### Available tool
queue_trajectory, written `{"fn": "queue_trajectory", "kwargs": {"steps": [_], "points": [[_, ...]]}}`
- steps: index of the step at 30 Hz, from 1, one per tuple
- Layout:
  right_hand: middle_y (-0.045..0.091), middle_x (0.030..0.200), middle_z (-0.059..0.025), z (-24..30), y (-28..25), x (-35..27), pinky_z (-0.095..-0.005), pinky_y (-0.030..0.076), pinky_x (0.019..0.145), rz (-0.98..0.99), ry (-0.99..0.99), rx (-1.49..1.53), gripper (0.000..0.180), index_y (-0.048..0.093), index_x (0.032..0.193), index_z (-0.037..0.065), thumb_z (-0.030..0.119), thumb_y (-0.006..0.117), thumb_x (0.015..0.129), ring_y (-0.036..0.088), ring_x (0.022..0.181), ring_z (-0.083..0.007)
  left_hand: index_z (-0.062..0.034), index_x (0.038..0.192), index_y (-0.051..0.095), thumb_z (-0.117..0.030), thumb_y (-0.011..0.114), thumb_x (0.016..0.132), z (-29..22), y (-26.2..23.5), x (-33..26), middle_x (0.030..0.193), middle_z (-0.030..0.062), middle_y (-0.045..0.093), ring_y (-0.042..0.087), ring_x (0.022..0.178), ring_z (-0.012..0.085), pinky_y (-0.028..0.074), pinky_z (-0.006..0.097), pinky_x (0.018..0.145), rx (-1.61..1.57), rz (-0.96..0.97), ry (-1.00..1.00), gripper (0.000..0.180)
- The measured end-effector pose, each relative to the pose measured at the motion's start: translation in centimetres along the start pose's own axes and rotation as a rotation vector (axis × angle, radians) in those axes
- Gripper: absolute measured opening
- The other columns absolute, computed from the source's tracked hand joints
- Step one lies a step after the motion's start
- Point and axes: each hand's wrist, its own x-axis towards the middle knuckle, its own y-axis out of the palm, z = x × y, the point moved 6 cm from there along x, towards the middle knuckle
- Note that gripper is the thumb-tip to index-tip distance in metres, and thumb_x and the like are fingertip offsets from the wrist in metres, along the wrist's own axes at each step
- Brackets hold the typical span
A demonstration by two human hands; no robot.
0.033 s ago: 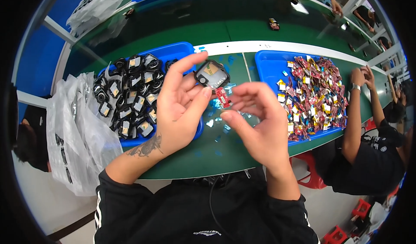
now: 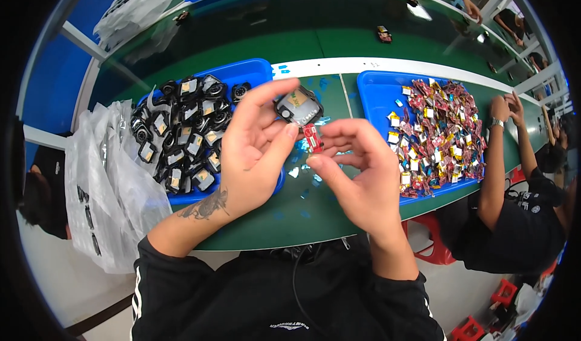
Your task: Assembling small electronic components by connecting batteries and wiring into a housing unit.
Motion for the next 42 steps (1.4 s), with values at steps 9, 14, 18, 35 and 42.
{"fn": "queue_trajectory", "kwargs": {"steps": [9, 14, 18, 35, 42], "points": [[0.069, 0.087, -0.0074, -0.1, -1.3, 0.4, -0.0204, 0.052, 0.067, 0.012, 0.114, 0.325, 0.012, 0.06, 0.097, -0.004, -0.001, 0.067, 0.087, 0.065, 0.077, -0.009, -0.0008, 0.104, 0.071, 0.011, 0.063, 0.078, -2.6, 0.4, -0.1, 0.116, 0.016, 0.064, 0.068, 0.093, 0.0241, 0.056, 0.029, 0.075, 0.731, 0.228, 0.441, 0.03], [0.064, 0.09, -0.0053, -0.8, -1.1, 0.8, -0.0209, 0.05, 0.068, 0.158, 0.205, 0.392, 0.009, 0.059, 0.096, -0.002, 0.003, 0.063, 0.091, 0.061, 0.078, -0.0088, -0.0023, 0.099, 0.072, 0.003, 0.074, 0.073, -2.8, 0.6, -0.4, 0.109, 0.013, 0.067, 0.07, 0.085, 0.0229, 0.057, 0.028, 0.069, 0.849, 0.202, 0.559, 0.026], [0.056, 0.101, -0.0057, -0.7, -1.0, 0.7, -0.0211, 0.045, 0.075, 0.175, 0.045, 0.426, 0.007, 0.057, 0.096, 0.0, 0.002, 0.062, 0.091, 0.055, 0.085, -0.0081, -0.0016, 0.093, 0.071, 0.0, 0.075, 0.076, -2.5, 0.7, -0.1, 0.096, 0.0089, 0.068, 0.069, 0.08, 0.0186, 0.055, 0.027, 0.066, 0.88, 0.253, 0.445, 0.018], [0.063, 0.092, -0.004, -0.4, -1.2, -0.6, -0.0221, 0.049, 0.077, -0.02, -0.033, 0.177, 0.033, 0.054, 0.11, -0.001, -0.007, 0.07, 0.081, 0.061, 0.084, -0.0085, 0.0084, 0.101, 0.068, 0.008, 0.063, 0.084, 0.4, 0.4, -0.6, 0.104, 0.0126, 0.064, 0.066, 0.093, 0.0149, 0.058, 0.024, 0.077, 0.289, 0.234, -0.237, 0.018], [0.064, 0.091, -0.0056, 0.0, -1.6, -1.0, -0.0207, 0.05, 0.073, -0.182, -0.166, 0.119, 0.031, 0.056, 0.107, -0.002, -0.007, 0.071, 0.081, 0.062, 0.082, -0.0089, 0.0038, 0.126, 0.056, 0.011, 0.06, 0.084, -0.4, 0.5, -0.5, 0.12, 0.0131, 0.06, 0.065, 0.104, 0.0176, 0.058, 0.027, 0.084, 0.303, 0.231, -0.175, 0.042]]}}
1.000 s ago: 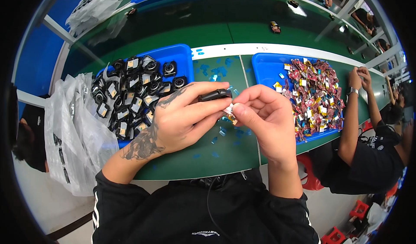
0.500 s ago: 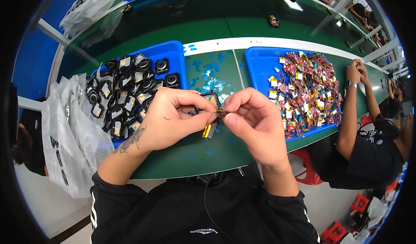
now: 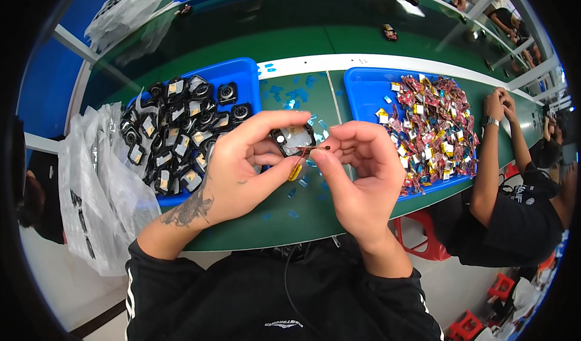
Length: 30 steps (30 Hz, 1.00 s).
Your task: Assembling small electronic components by connecting batteries and wiring into a housing unit.
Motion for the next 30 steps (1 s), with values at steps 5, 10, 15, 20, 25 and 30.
{"fn": "queue_trajectory", "kwargs": {"steps": [5, 10, 15, 20, 25, 30], "points": [[0.065, 0.09, -0.0056, -0.9, 0.5, 0.2, -0.0203, 0.05, 0.073, -0.003, 0.135, 0.173, 0.028, 0.056, 0.106, -0.001, -0.008, 0.069, 0.083, 0.063, 0.083, -0.0091, 0.001, 0.135, 0.05, 0.012, 0.06, 0.084, -0.1, -0.2, 0.1, 0.132, 0.013, 0.054, 0.062, 0.111, 0.0192, 0.056, 0.03, 0.09, -0.001, -0.046, 0.069, 0.053], [0.065, 0.09, -0.0055, -1.7, 0.8, 0.3, -0.0196, 0.05, 0.073, -0.006, 0.202, 0.284, 0.025, 0.055, 0.104, -0.001, -0.007, 0.069, 0.084, 0.063, 0.082, -0.0085, 0.0003, 0.139, 0.045, 0.014, 0.059, 0.084, 0.1, -0.1, 0.1, 0.136, 0.0131, 0.052, 0.056, 0.122, 0.0209, 0.052, 0.032, 0.097, 0.07, -0.032, 0.119, 0.058], [0.065, 0.09, -0.0053, -1.7, 0.9, 0.3, -0.0195, 0.049, 0.072, -0.052, 0.107, 0.189, 0.025, 0.055, 0.102, -0.001, -0.006, 0.07, 0.083, 0.062, 0.08, -0.0077, 0.0015, 0.142, 0.042, 0.014, 0.056, 0.086, 0.2, 0.1, 0.0, 0.137, 0.0141, 0.05, 0.054, 0.124, 0.0211, 0.049, 0.032, 0.1, -0.067, -0.022, 0.105, 0.058], [0.065, 0.089, -0.0051, -1.6, 0.9, -0.3, -0.0189, 0.047, 0.072, -0.131, 0.061, 0.163, 0.025, 0.056, 0.099, 0.0, -0.004, 0.073, 0.082, 0.061, 0.079, -0.0071, 0.0037, 0.144, 0.037, 0.013, 0.051, 0.09, 0.2, 0.2, -0.1, 0.135, 0.0166, 0.051, 0.054, 0.123, 0.0207, 0.047, 0.031, 0.102, -0.099, -0.034, 0.079, 0.057], [0.065, 0.089, -0.0057, -1.8, 1.4, -0.7, -0.0189, 0.047, 0.071, -0.165, 0.031, 0.174, 0.024, 0.056, 0.097, 0.0, -0.004, 0.074, 0.082, 0.06, 0.078, -0.0071, 0.0043, 0.145, 0.035, 0.015, 0.046, 0.09, 0.3, 0.5, -0.2, 0.137, 0.0166, 0.047, 0.052, 0.125, 0.0208, 0.046, 0.03, 0.101, -0.093, -0.018, 0.116, 0.057], [0.066, 0.089, -0.0064, -2.0, 1.6, -0.8, -0.0192, 0.048, 0.072, -0.161, 0.03, 0.183, 0.024, 0.056, 0.096, -0.001, -0.005, 0.074, 0.082, 0.061, 0.079, -0.0075, 0.0042, 0.147, 0.032, 0.018, 0.042, 0.089, 0.6, 0.5, -0.3, 0.139, 0.0167, 0.043, 0.049, 0.128, 0.0218, 0.047, 0.029, 0.099, -0.005, 0.019, 0.149, 0.06]]}}
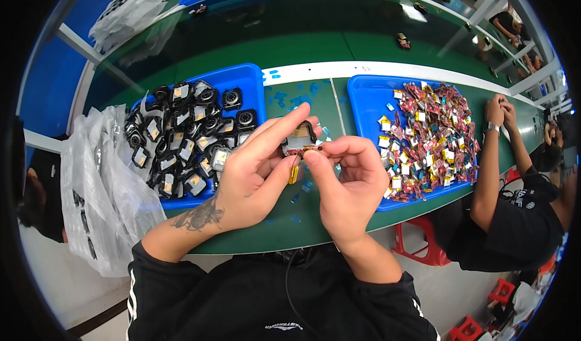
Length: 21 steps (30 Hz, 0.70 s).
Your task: Assembling small electronic components by connecting batteries and wiring into a housing unit.
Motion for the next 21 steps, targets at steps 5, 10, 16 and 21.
{"fn": "queue_trajectory", "kwargs": {"steps": [5, 10, 16, 21], "points": [[0.067, 0.089, -0.0072, 0.2, -0.2, -0.1, -0.019, 0.048, 0.072, -0.047, 0.015, 0.024, 0.022, 0.057, 0.096, -0.002, -0.006, 0.073, 0.082, 0.061, 0.079, -0.008, 0.0033, 0.149, 0.027, 0.019, 0.04, 0.086, -0.5, 0.3, 0.0, 0.141, 0.0177, 0.041, 0.048, 0.13, 0.0239, 0.048, 0.025, 0.094, 0.137, -0.007, 0.072, 0.066], [0.067, 0.089, -0.0069, -0.3, 0.0, -0.1, -0.0194, 0.048, 0.073, -0.05, 0.075, 0.109, 0.021, 0.058, 0.096, -0.002, -0.005, 0.073, 0.082, 0.062, 0.08, -0.008, 0.0024, 0.151, 0.023, 0.02, 0.04, 0.085, -0.1, 0.3, 0.0, 0.144, 0.0186, 0.037, 0.046, 0.131, 0.0254, 0.047, 0.027, 0.095, 0.134, 0.004, 0.064, 0.071], [0.066, 0.086, -0.0048, -0.7, 0.2, -0.3, -0.0186, 0.045, 0.069, -0.061, 0.059, 0.045, 0.021, 0.058, 0.094, -0.001, -0.004, 0.074, 0.081, 0.058, 0.076, -0.0062, 0.0018, 0.152, 0.021, 0.021, 0.04, 0.084, 0.4, 0.5, -0.2, 0.145, 0.0189, 0.035, 0.044, 0.133, 0.0264, 0.045, 0.029, 0.099, 0.114, -0.039, 0.141, 0.072], [0.066, 0.084, -0.0032, -0.4, 0.1, -0.2, -0.0182, 0.042, 0.065, -0.083, 0.008, -0.056, 0.021, 0.058, 0.093, 0.0, -0.003, 0.075, 0.081, 0.055, 0.072, -0.0048, 0.0027, 0.151, 0.023, 0.021, 0.038, 0.086, 0.1, 0.5, -0.1, 0.145, 0.0195, 0.035, 0.043, 0.134, 0.0269, 0.041, 0.034, 0.106, 0.049, -0.017, 0.096, 0.069]]}}
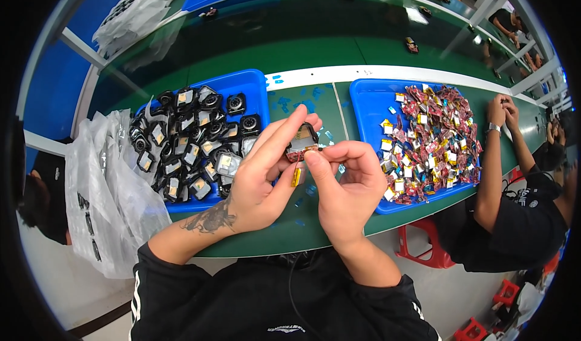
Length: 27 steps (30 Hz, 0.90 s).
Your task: Assembling small electronic components by connecting batteries and wiring into a housing unit.
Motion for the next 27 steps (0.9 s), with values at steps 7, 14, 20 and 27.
{"fn": "queue_trajectory", "kwargs": {"steps": [7, 14, 20, 27], "points": [[0.064, 0.086, -0.0038, -0.3, -0.1, 0.0, -0.0185, 0.042, 0.068, 0.006, -0.049, -0.017, 0.026, 0.057, 0.097, 0.001, -0.004, 0.076, 0.08, 0.055, 0.075, -0.0052, 0.0048, 0.148, 0.028, 0.019, 0.037, 0.088, 0.4, -0.1, -0.1, 0.144, 0.0199, 0.037, 0.044, 0.133, 0.0269, 0.039, 0.035, 0.108, -0.07, -0.007, 0.005, 0.063], [0.061, 0.098, -0.0068, -0.7, 0.4, 0.5, -0.0201, 0.046, 0.074, 0.096, -0.007, -0.056, 0.041, 0.052, 0.117, -0.002, -0.007, 0.07, 0.081, 0.056, 0.083, -0.0083, 0.0069, 0.14, 0.04, 0.015, 0.039, 0.092, 0.4, -0.1, -0.2, 0.141, 0.0187, 0.044, 0.044, 0.133, 0.0243, 0.038, 0.035, 0.109, -0.15, -0.094, -0.031, 0.049], [0.063, 0.098, -0.0069, -0.8, 1.2, 0.8, -0.021, 0.049, 0.076, 0.199, 0.014, -0.01, 0.042, 0.052, 0.12, -0.003, -0.008, 0.068, 0.082, 0.059, 0.084, -0.0088, 0.0062, 0.138, 0.042, 0.012, 0.039, 0.094, 1.2, -0.1, -0.3, 0.142, 0.0166, 0.045, 0.047, 0.129, 0.0217, 0.039, 0.034, 0.108, -0.313, -0.155, -0.115, 0.045], [0.068, 0.095, -0.0092, -0.4, 3.7, 4.9, -0.0228, 0.05, 0.076, 0.389, 0.171, -0.109, 0.041, 0.053, 0.119, -0.002, -0.004, 0.07, 0.082, 0.063, 0.084, -0.0115, -0.0046, 0.142, 0.038, 0.007, 0.042, 0.093, 0.4, -2.6, 0.5, 0.14, 0.0161, 0.043, 0.049, 0.127, 0.0223, 0.043, 0.033, 0.1, -0.297, -0.244, -0.2, 0.05]]}}
